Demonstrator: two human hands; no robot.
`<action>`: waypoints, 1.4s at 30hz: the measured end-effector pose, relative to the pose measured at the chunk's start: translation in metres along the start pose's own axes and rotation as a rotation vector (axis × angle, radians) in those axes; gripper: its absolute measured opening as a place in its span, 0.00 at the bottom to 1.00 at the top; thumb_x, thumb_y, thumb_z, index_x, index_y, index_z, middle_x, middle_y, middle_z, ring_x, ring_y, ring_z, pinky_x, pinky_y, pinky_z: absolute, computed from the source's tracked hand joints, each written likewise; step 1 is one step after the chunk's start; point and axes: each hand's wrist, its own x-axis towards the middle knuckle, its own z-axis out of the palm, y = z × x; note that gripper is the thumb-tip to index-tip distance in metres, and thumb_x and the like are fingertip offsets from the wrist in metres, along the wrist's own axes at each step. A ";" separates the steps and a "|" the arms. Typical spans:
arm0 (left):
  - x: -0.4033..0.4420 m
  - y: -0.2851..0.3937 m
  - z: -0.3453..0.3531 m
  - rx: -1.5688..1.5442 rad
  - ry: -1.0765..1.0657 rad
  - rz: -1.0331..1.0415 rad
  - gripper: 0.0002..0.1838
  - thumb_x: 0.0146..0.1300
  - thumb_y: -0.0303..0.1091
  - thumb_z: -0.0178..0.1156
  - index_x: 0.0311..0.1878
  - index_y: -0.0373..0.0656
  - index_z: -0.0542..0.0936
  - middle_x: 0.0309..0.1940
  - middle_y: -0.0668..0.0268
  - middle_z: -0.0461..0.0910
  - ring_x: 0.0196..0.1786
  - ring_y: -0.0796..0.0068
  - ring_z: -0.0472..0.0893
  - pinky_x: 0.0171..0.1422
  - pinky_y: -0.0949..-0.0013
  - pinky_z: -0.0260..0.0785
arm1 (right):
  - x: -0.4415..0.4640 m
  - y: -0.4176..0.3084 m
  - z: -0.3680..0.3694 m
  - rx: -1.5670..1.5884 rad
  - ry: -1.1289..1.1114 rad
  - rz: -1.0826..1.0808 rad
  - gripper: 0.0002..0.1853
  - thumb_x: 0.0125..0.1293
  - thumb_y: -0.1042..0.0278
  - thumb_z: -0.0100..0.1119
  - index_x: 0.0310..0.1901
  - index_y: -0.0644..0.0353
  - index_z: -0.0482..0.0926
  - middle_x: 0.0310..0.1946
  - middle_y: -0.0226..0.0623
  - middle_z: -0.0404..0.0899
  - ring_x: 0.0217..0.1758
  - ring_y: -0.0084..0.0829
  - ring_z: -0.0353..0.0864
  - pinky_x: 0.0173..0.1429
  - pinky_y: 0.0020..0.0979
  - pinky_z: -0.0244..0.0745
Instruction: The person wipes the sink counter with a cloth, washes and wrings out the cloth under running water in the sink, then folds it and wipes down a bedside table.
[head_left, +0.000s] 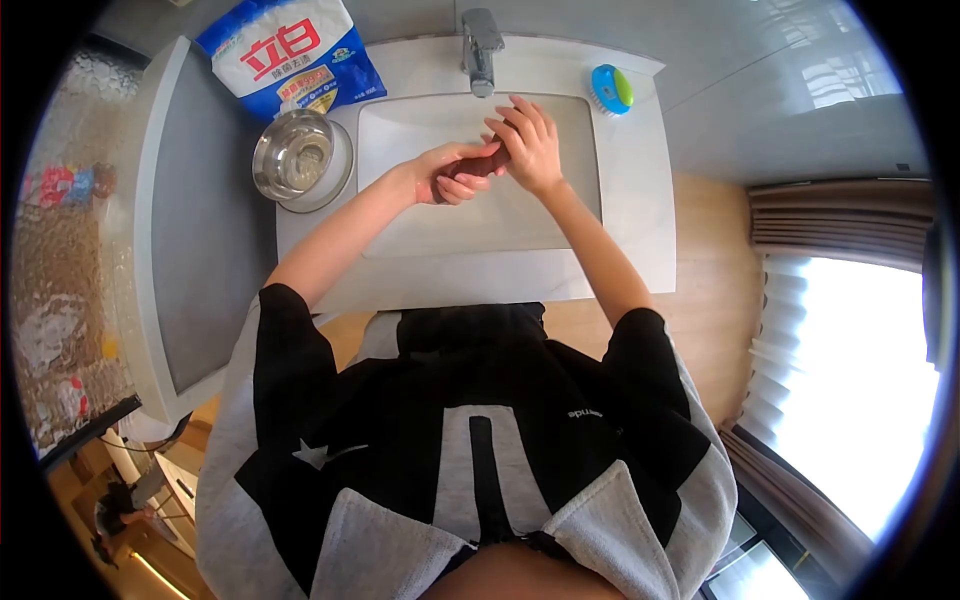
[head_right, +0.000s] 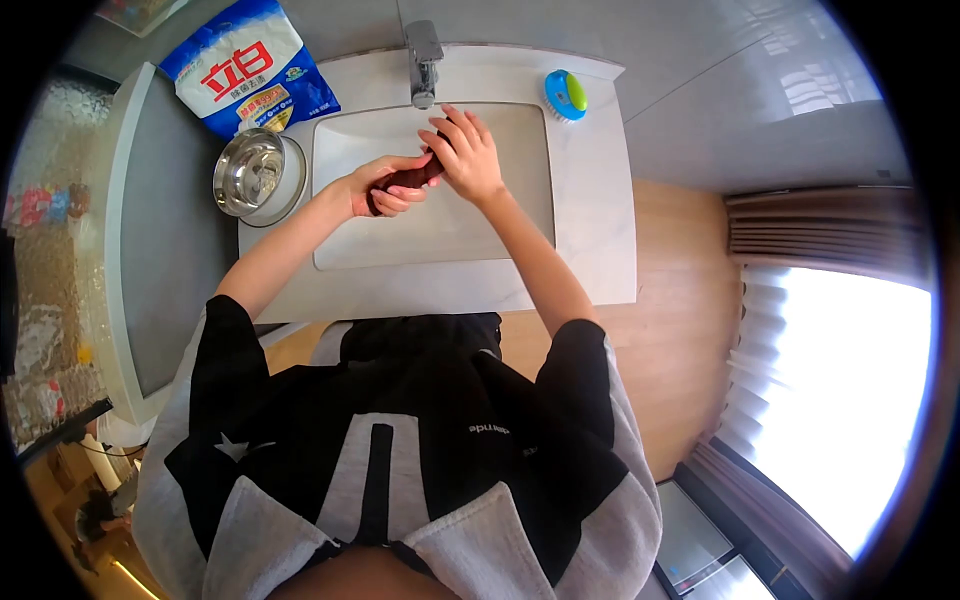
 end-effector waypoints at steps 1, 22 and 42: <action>-0.002 -0.001 -0.003 -0.051 -0.091 -0.025 0.20 0.69 0.53 0.47 0.37 0.43 0.71 0.12 0.74 0.59 0.07 0.89 0.52 0.09 0.84 0.39 | 0.013 0.006 -0.006 -0.010 0.023 -0.088 0.20 0.49 0.70 0.66 0.47 0.50 0.77 0.38 0.27 0.76 0.50 0.36 0.77 0.55 0.39 0.72; 0.010 0.020 -0.002 2.093 0.837 0.215 0.10 0.42 0.38 0.60 0.25 0.42 0.81 0.20 0.55 0.79 0.28 0.53 0.80 0.34 0.56 0.73 | -0.011 -0.011 0.008 -0.101 -0.755 0.505 0.04 0.48 0.71 0.58 0.24 0.60 0.80 0.24 0.46 0.80 0.28 0.44 0.81 0.32 0.39 0.77; 0.010 0.072 -0.022 2.429 0.216 1.197 0.09 0.40 0.36 0.62 0.20 0.48 0.70 0.13 0.70 0.71 0.17 0.64 0.74 0.18 0.63 0.62 | 0.047 -0.089 -0.025 2.274 -0.125 1.871 0.21 0.54 0.77 0.51 0.13 0.48 0.52 0.08 0.22 0.52 0.08 0.17 0.44 0.14 0.22 0.38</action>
